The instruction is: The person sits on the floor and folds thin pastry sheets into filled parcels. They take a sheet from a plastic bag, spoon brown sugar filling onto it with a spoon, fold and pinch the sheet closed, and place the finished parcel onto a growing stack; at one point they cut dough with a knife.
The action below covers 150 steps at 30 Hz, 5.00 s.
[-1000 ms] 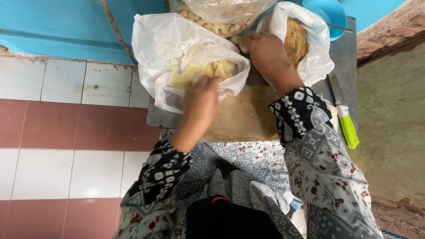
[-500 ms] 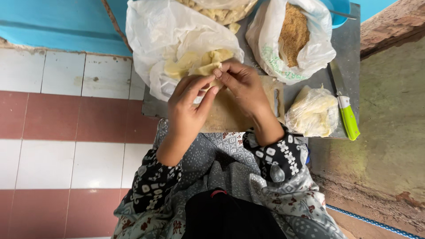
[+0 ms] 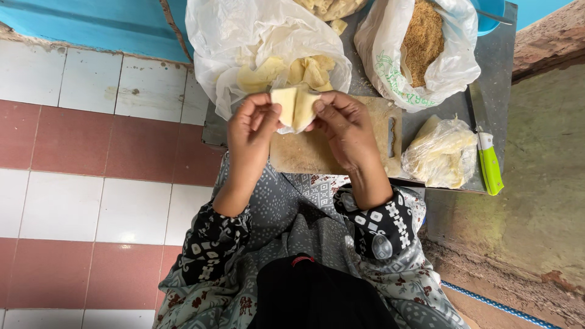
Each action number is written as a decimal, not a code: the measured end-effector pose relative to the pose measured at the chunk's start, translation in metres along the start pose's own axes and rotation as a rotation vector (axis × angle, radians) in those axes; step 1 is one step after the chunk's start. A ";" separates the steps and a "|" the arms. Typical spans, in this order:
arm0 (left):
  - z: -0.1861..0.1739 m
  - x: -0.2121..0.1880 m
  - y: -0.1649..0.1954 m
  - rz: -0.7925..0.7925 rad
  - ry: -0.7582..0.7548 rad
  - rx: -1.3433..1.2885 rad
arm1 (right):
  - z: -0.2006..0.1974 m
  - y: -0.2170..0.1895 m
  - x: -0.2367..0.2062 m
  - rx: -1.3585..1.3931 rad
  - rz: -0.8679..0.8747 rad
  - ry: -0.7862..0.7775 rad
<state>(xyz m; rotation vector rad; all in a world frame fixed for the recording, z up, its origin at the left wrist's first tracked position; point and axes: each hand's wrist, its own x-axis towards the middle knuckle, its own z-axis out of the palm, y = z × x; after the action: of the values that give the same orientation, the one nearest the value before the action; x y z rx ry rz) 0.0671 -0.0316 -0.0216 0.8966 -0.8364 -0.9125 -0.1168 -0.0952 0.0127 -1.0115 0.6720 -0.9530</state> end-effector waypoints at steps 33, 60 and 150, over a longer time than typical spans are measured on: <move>0.035 -0.050 -0.014 -0.469 -0.235 -0.277 | -0.005 -0.005 -0.081 -0.337 -0.181 0.146; 0.052 -0.055 0.012 -0.290 -0.566 0.197 | -0.020 -0.004 -0.123 0.374 -0.174 0.205; -0.028 0.010 0.041 0.594 -0.228 1.172 | 0.037 -0.048 -0.043 -1.576 -0.401 -0.276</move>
<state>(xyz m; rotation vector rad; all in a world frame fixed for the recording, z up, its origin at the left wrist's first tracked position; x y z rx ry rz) 0.1077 -0.0198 0.0061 1.4117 -1.7796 0.0933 -0.1220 -0.0520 0.0729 -2.6790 0.9859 -0.4396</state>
